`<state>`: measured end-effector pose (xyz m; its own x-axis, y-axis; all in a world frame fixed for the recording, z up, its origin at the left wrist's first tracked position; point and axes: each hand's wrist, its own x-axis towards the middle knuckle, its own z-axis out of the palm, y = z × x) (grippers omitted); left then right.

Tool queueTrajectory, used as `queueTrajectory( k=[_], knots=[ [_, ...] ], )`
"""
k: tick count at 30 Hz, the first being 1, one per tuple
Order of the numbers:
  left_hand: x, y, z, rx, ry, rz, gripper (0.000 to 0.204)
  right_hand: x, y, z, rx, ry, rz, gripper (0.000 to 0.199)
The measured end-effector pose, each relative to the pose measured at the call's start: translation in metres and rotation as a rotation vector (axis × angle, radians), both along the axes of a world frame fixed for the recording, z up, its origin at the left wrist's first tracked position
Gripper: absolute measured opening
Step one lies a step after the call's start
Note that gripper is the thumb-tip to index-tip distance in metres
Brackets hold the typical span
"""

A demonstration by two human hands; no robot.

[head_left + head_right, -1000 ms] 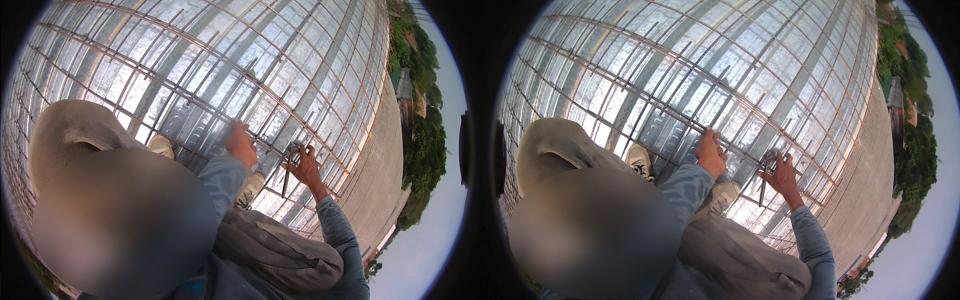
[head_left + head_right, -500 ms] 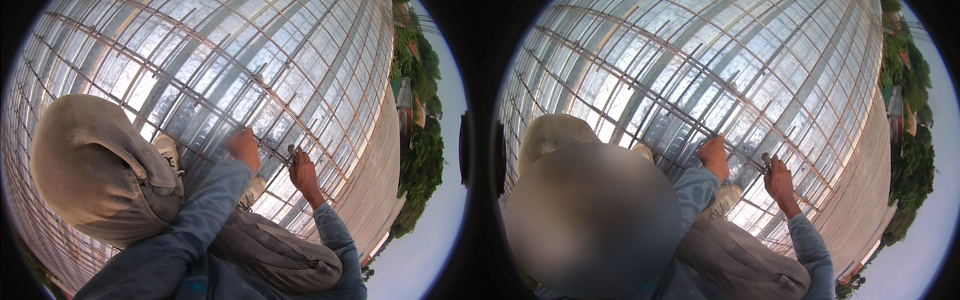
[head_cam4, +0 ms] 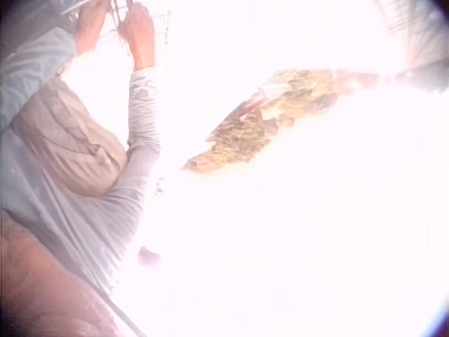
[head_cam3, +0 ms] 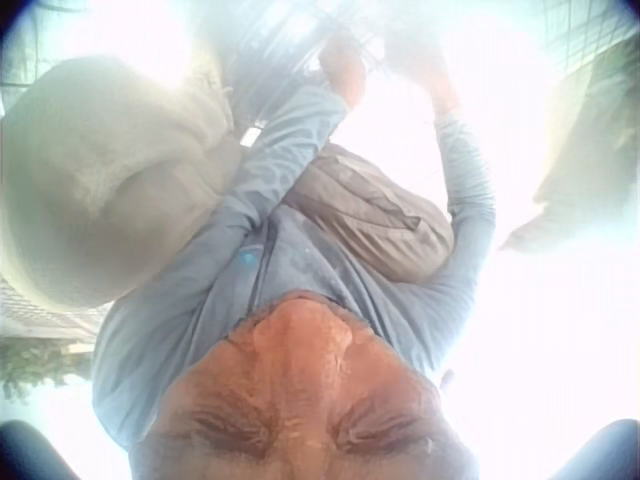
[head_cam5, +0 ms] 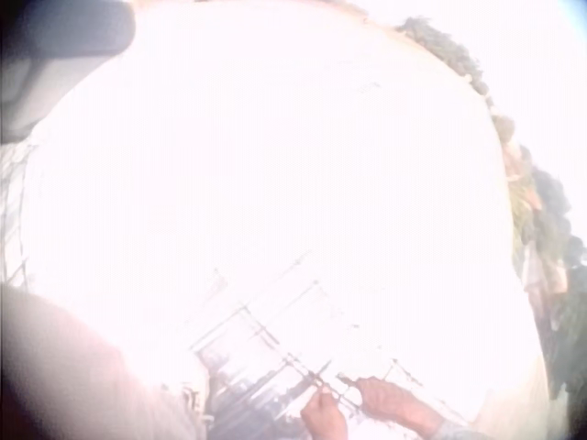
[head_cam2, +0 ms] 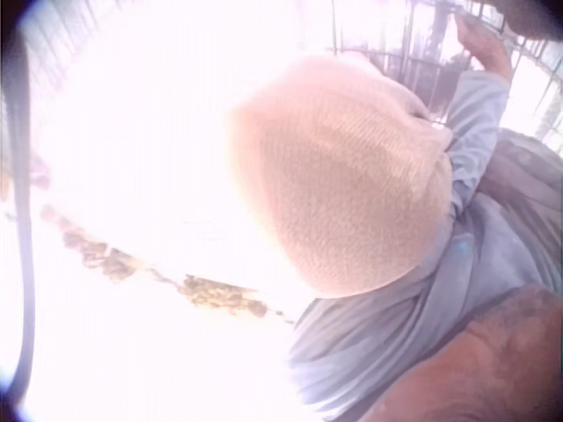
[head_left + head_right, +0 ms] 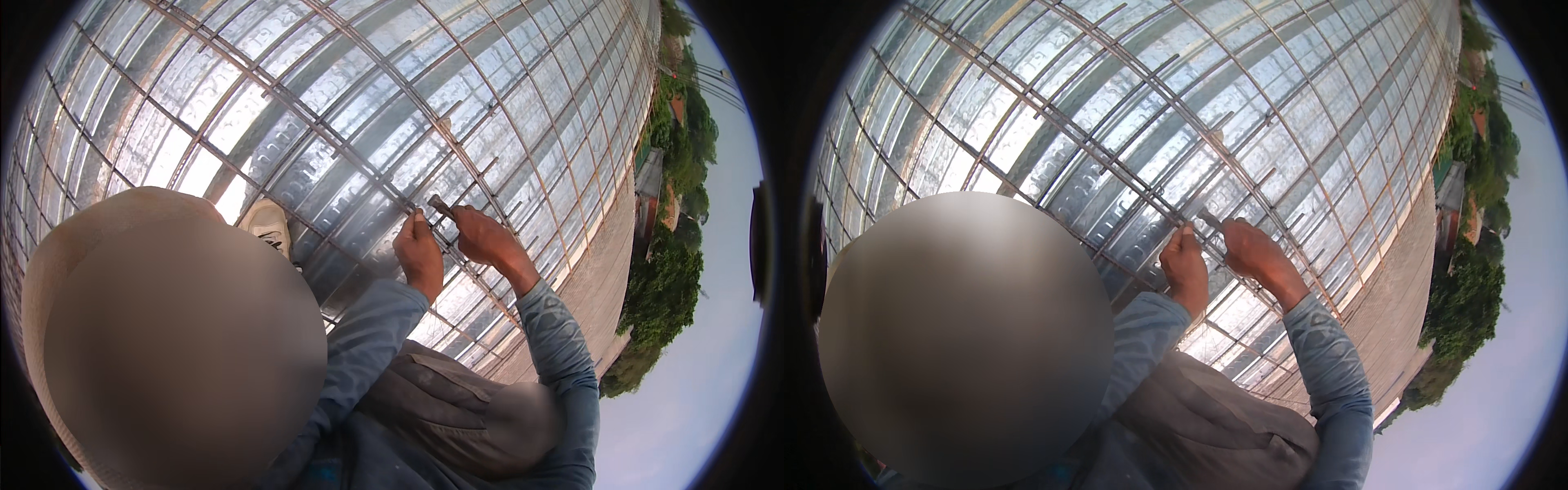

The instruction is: The person uses pliers to twist wire ties around intersecting metal rods, securing a metal grid structure. The person repeatedly positions the rods, wraps the wire, and twists it to fasten the joints.

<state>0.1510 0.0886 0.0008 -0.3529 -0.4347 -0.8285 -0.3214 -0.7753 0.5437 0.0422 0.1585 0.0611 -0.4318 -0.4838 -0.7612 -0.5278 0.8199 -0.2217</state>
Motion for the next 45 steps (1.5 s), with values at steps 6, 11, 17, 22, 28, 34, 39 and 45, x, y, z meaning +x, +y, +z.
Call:
queueTrajectory(
  k=[6, 11, 17, 22, 28, 34, 39, 45],
  knots=[
    [0.000, -0.006, 0.004, -0.145, -0.037, -0.143, 0.030, 0.002, -0.041, -0.003, 0.199, 0.114, 0.203, 0.021],
    [0.002, 0.002, -0.006, -0.083, 0.041, -0.083, 0.029, 0.007, -0.077, 0.011, 0.322, 0.249, 0.415, 0.033],
    [0.001, 0.005, -0.007, 0.375, 0.086, 0.227, 0.032, -0.005, -0.086, 0.022, 0.248, 0.033, 0.334, 0.028],
    [-0.009, -0.016, 0.014, 0.783, 0.090, 0.338, 0.041, -0.040, -0.060, 0.014, 0.147, -0.292, 0.144, 0.026],
    [-0.007, -0.003, -0.022, 1.058, 0.413, 0.203, 0.044, -0.051, -0.046, 0.025, 0.160, -0.588, -0.454, 0.035],
    [-0.034, -0.007, -0.001, 1.089, 0.291, 0.338, 0.035, -0.045, -0.038, 0.063, 0.234, -0.243, -0.156, 0.060],
    [-0.044, -0.003, 0.000, 1.123, 0.312, 0.489, 0.034, 0.028, -0.035, 0.105, 0.175, 0.395, 0.251, 0.044],
    [-0.041, -0.005, 0.004, 1.090, 0.035, 0.345, 0.034, 0.036, -0.019, 0.077, 0.347, 0.227, 0.059, 0.021]
  ],
)
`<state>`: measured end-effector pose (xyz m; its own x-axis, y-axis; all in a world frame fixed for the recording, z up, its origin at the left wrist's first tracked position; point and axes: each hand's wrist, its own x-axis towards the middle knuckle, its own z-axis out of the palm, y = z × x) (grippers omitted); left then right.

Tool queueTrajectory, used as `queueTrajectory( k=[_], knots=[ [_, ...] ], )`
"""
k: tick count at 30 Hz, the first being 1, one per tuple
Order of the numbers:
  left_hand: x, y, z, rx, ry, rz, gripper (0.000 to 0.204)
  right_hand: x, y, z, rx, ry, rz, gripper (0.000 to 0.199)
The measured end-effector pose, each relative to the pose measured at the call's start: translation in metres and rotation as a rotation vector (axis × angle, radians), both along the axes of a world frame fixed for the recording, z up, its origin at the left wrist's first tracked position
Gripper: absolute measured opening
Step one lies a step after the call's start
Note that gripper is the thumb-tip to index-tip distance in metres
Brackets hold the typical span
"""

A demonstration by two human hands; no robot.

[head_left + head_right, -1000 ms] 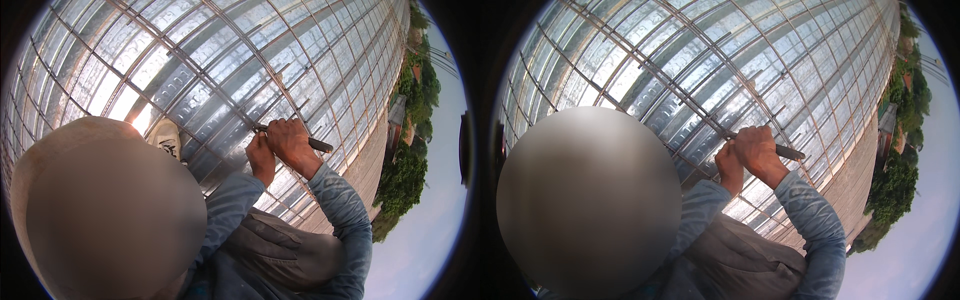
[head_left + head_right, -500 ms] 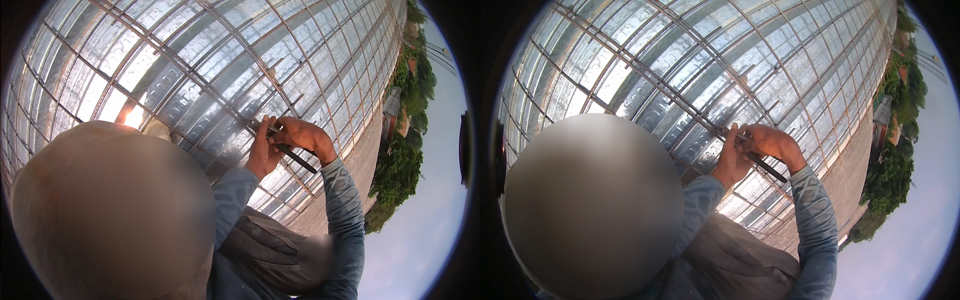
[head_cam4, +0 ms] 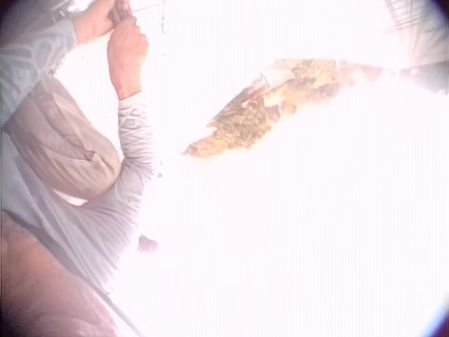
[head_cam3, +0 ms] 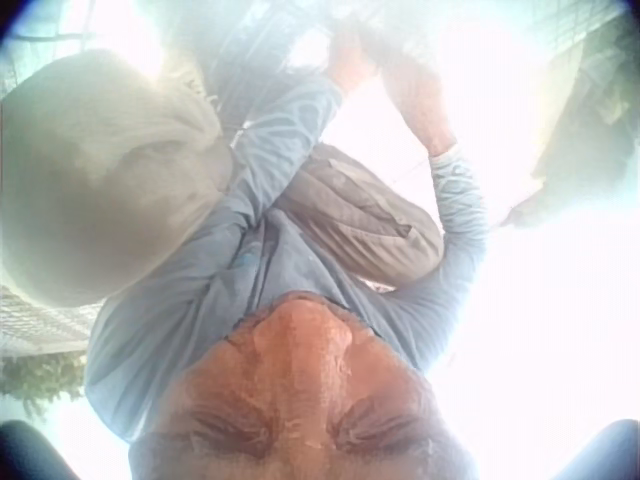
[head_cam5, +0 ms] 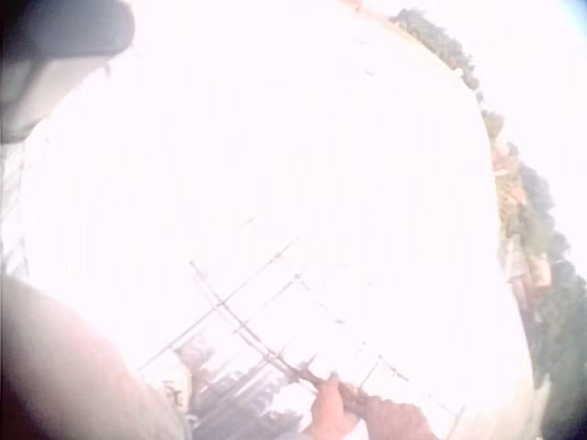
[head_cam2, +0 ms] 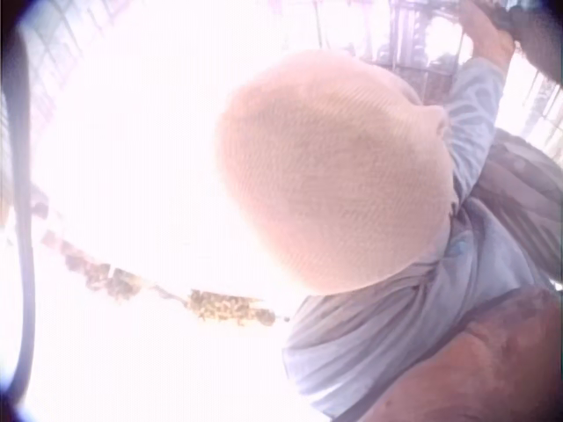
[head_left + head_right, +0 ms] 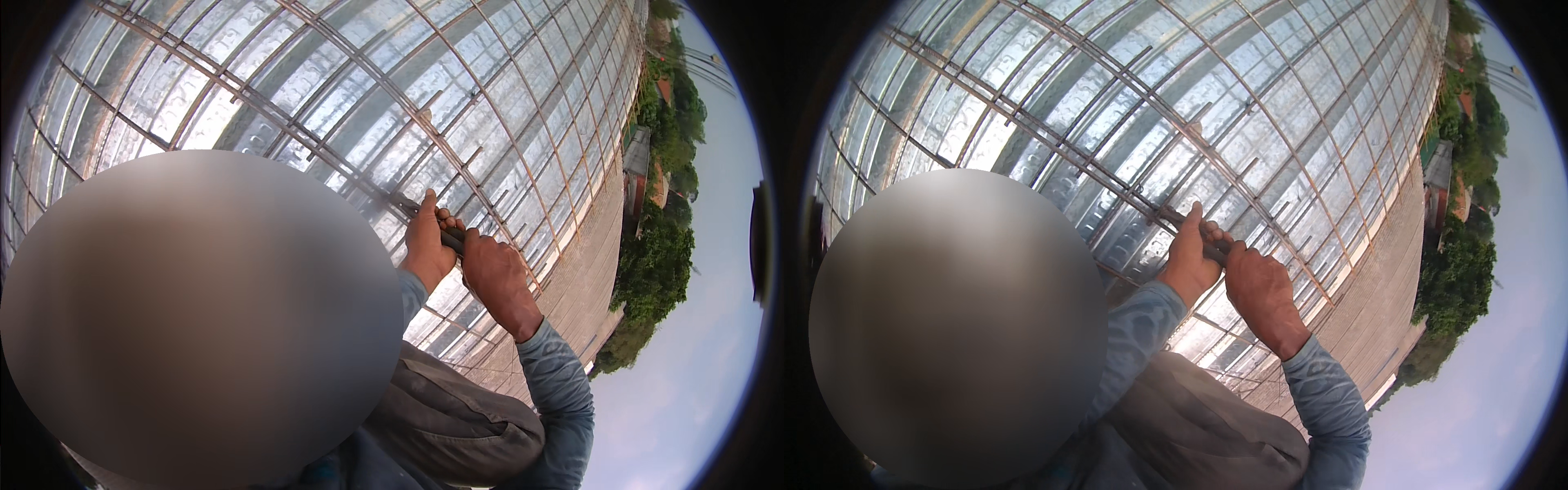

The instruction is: The person uses pliers to twist wire ties around intersecting metal rods, securing a metal grid structure. The person repeatedly positions the rods, wraps the wire, and twists it to fasten the joints.

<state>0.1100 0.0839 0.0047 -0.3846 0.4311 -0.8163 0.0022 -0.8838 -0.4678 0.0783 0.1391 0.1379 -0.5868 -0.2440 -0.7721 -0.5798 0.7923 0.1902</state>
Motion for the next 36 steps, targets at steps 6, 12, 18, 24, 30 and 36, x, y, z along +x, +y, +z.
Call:
queueTrajectory(
  k=[6, 12, 18, 24, 30, 36],
  knots=[
    [0.002, -0.016, 0.028, 0.025, 0.115, 0.115, 0.038, -0.059, 0.011, 0.004, -0.104, -0.820, -0.952, 0.028],
    [-0.003, 0.004, 0.005, 0.045, 0.090, 0.137, 0.031, -0.028, 0.002, 0.015, -0.072, -0.081, -0.024, 0.022],
    [-0.037, 0.008, 0.007, 0.066, -0.110, 0.171, 0.034, -0.042, 0.009, 0.001, -0.057, 0.256, 0.463, 0.020],
    [-0.081, 0.008, -0.020, 0.170, -0.159, 0.473, 0.037, -0.146, -0.004, -0.036, -0.153, 0.071, 0.637, 0.014],
    [-0.090, 0.012, -0.023, 0.122, -0.296, 0.501, 0.037, -0.162, -0.006, -0.052, -0.082, -0.061, 0.527, 0.018],
    [-0.004, 0.027, 0.011, -0.127, 0.210, 0.221, 0.052, -0.120, 0.039, -0.039, 0.218, -0.824, -0.800, 0.019]
  ],
)
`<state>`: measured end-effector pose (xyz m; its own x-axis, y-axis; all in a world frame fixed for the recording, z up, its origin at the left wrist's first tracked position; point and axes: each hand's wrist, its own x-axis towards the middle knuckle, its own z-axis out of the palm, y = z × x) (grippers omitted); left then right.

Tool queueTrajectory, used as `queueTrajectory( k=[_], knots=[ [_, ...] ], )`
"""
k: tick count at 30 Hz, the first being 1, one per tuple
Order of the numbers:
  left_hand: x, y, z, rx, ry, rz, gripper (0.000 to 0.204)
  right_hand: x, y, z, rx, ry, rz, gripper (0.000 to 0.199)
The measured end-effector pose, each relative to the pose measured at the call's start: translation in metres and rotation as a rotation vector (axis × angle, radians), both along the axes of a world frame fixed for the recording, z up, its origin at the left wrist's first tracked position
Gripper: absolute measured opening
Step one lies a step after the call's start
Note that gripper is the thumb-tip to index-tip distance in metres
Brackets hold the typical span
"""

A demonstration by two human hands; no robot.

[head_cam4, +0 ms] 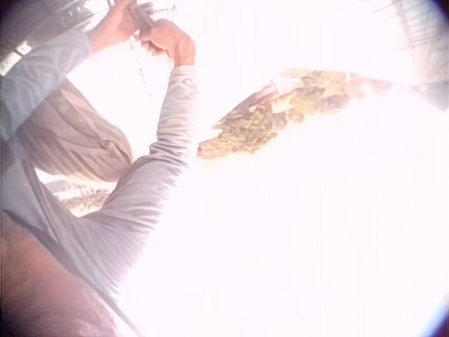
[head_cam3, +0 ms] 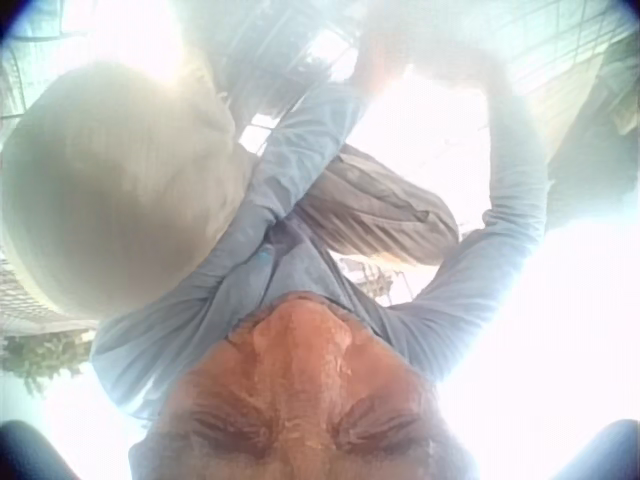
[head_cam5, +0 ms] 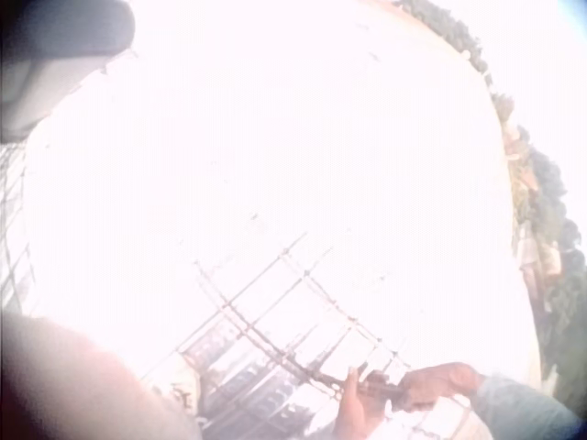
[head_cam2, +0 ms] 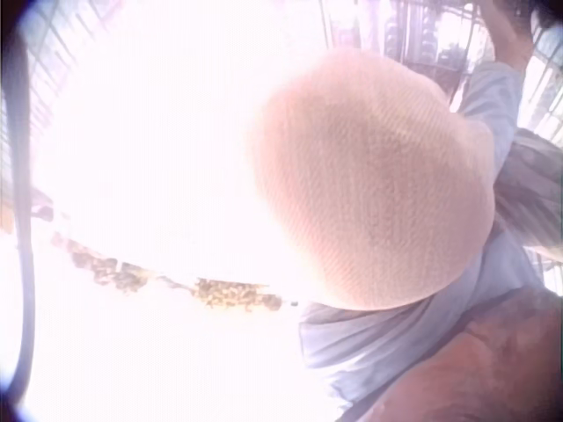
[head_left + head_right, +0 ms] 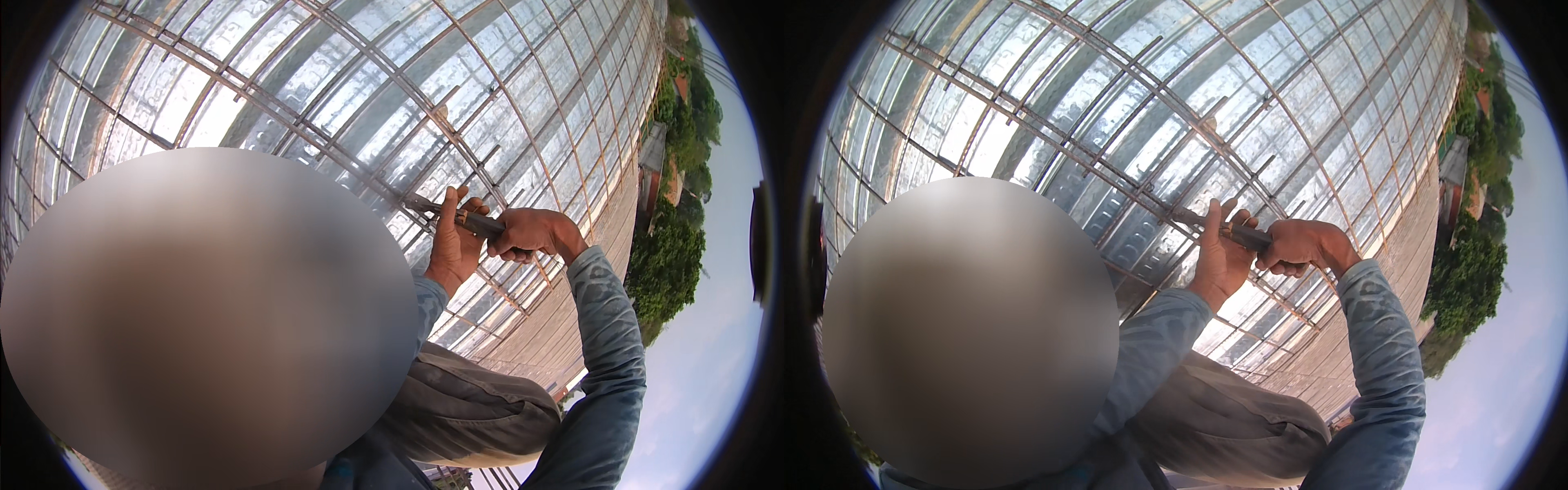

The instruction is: The person uses pliers to twist wire ties around intersecting metal rods, securing a metal grid structure. The person repeatedly positions the rods, wraps the wire, and twists it to fasten the joints.

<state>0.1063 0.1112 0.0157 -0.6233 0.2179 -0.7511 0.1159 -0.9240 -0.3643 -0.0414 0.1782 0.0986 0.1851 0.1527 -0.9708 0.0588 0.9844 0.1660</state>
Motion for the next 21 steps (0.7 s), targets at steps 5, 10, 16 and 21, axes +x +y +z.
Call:
queueTrajectory(
  k=[5, 10, 16, 21],
  knots=[
    [0.011, -0.011, -0.010, 0.125, 0.078, 0.015, 0.047, 0.033, -0.026, 0.027, -0.053, 0.079, 0.068, 0.042],
    [0.012, -0.020, -0.005, 0.195, 0.163, 0.079, 0.037, 0.022, -0.033, 0.029, -0.150, 0.063, 0.182, 0.054],
    [0.016, -0.020, -0.008, 0.199, 0.171, 0.126, 0.029, 0.012, -0.052, 0.032, 0.021, 0.007, -0.163, 0.043],
    [-0.002, -0.015, -0.008, 0.190, 0.122, 0.205, 0.032, -0.003, -0.063, 0.033, -0.003, 0.002, 0.178, 0.047]
  ],
)
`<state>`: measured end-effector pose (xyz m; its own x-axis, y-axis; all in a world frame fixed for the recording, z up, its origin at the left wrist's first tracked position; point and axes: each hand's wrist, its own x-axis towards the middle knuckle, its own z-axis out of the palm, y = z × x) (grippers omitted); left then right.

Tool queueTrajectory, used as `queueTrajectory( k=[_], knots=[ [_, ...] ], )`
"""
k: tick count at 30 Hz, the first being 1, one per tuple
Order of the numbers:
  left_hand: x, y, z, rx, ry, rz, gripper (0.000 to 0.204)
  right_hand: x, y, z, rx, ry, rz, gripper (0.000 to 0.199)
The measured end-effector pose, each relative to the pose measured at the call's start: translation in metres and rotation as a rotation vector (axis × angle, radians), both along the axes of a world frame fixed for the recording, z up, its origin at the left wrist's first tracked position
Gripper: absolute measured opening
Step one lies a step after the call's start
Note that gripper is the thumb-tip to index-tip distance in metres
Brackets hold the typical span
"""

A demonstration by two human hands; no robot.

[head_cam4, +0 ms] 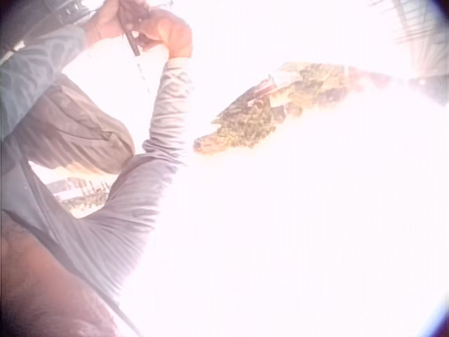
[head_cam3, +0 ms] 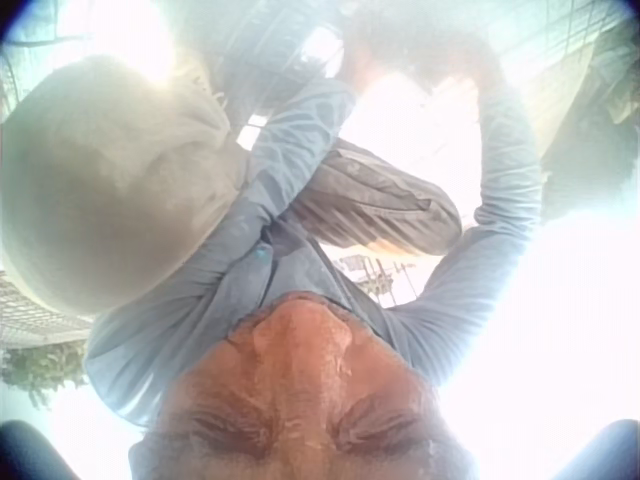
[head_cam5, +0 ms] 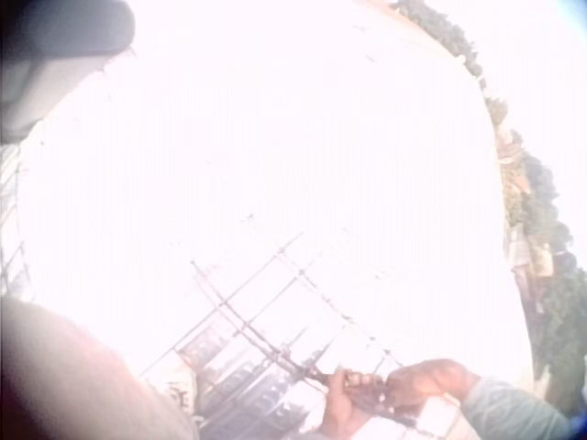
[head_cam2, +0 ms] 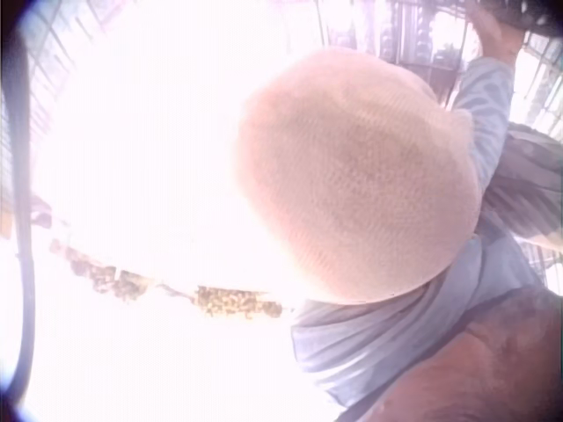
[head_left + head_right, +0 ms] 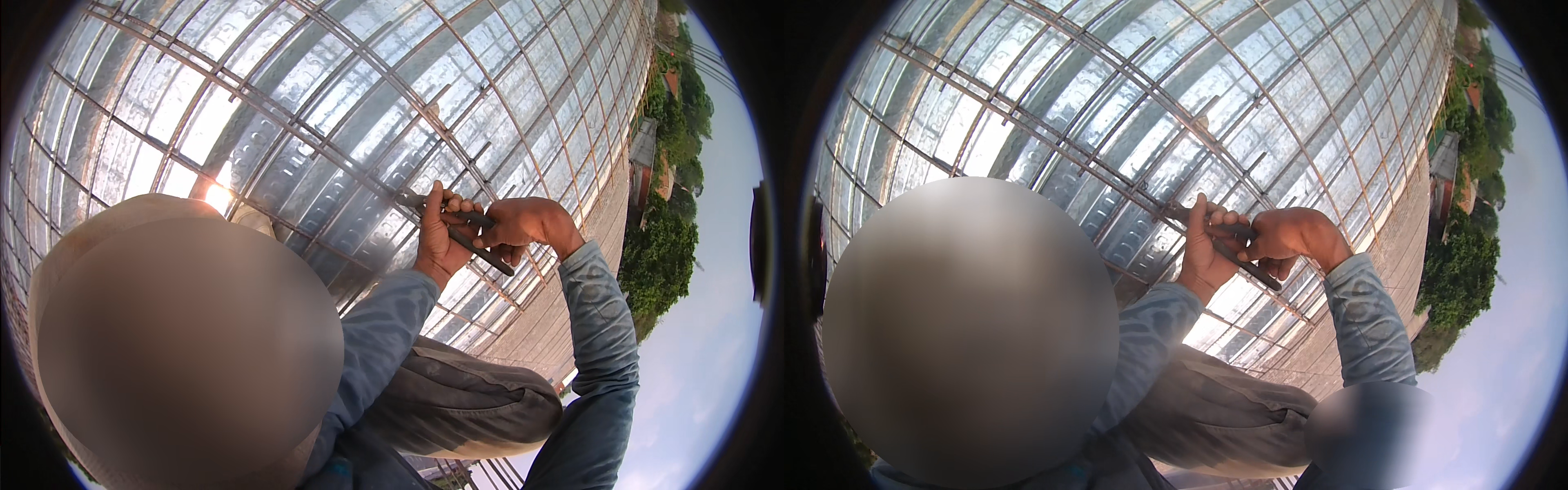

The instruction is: The person uses pliers to twist wire ties around intersecting metal rods, securing a metal grid structure. The person repeatedly positions the rods, wraps the wire, and twists it to fasten the joints.

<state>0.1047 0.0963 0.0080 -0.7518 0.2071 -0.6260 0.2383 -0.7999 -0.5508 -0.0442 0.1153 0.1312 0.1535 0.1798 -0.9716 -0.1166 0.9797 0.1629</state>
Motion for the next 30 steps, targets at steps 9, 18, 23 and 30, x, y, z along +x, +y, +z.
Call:
queueTrajectory(
  k=[9, 18, 23, 30],
  knots=[
    [-0.026, -0.002, 0.013, 0.060, -0.362, -0.183, 0.034, 0.080, 0.016, 0.022, -0.468, 0.929, 1.086, 0.016],
    [-0.050, 0.008, 0.003, 0.031, -0.383, -0.118, 0.035, 0.034, 0.046, -0.013, -0.525, 0.883, 0.985, 0.012],
    [-0.012, 0.005, 0.005, -0.117, -0.149, -0.085, 0.031, 0.041, 0.034, -0.005, -0.331, 0.509, 0.561, 0.017],
    [0.011, -0.005, -0.006, -0.069, 0.069, -0.077, 0.028, 0.035, 0.020, 0.012, 0.115, 0.059, -0.503, 0.028]
  ],
)
